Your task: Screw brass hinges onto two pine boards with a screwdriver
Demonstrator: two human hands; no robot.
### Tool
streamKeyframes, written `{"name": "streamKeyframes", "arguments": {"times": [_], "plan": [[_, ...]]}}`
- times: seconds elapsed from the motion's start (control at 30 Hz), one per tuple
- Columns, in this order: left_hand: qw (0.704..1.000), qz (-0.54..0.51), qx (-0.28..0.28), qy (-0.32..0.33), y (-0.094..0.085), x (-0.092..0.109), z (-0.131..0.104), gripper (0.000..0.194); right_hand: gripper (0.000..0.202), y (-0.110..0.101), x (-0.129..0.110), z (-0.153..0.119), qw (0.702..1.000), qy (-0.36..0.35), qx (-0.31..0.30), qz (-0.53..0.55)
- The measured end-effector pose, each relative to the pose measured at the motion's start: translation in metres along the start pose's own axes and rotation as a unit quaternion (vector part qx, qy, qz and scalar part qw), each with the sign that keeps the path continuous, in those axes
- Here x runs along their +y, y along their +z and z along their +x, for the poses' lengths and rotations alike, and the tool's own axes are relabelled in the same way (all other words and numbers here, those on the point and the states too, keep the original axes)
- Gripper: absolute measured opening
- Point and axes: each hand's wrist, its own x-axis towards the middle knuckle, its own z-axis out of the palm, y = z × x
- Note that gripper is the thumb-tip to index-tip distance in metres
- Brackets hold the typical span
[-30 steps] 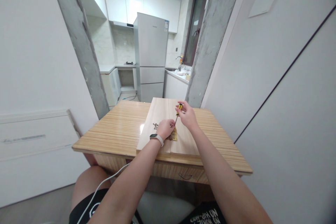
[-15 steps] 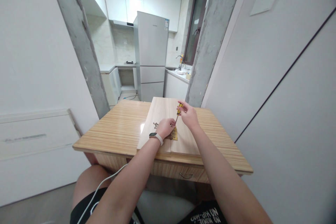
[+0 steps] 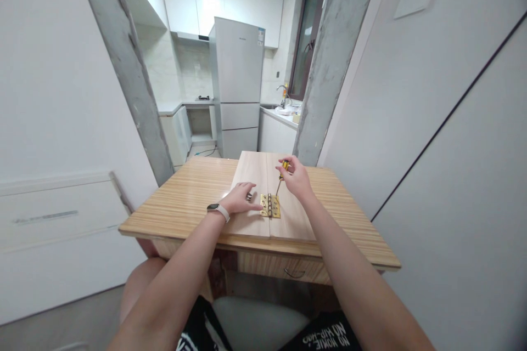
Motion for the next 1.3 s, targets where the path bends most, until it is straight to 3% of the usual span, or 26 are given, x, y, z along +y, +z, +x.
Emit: {"name": "streamKeyframes", "arguments": {"times": [0.2, 0.4, 0.83, 0.93, 1.07, 1.3], "plan": [[0.999, 0.035, -0.011, 0.006, 0.008, -0.002, -0.005, 0.117, 0.045, -0.004, 0.003, 0.000, 0.998, 0.021, -0.033, 0.055], [0.999, 0.049, -0.003, 0.023, 0.009, -0.003, -0.008, 0.112, 0.049, -0.006, 0.002, 0.003, 0.994, 0.035, -0.072, 0.080], [0.998, 0.046, 0.008, 0.029, 0.016, -0.010, -0.007, 0.102, 0.038, 0.000, -0.002, 0.003, 0.999, -0.011, 0.018, -0.044], [0.998, 0.048, 0.010, 0.029, 0.016, -0.009, -0.007, 0.102, 0.036, 0.002, -0.004, 0.002, 0.999, -0.006, 0.022, -0.026], [0.998, 0.048, 0.013, 0.031, 0.015, -0.008, -0.008, 0.102, 0.045, 0.004, -0.005, 0.001, 0.998, 0.024, -0.006, 0.060], [0.998, 0.049, 0.010, 0.032, 0.011, -0.003, -0.009, 0.100, 0.050, 0.001, -0.008, 0.000, 0.993, 0.035, -0.073, 0.084]]}}
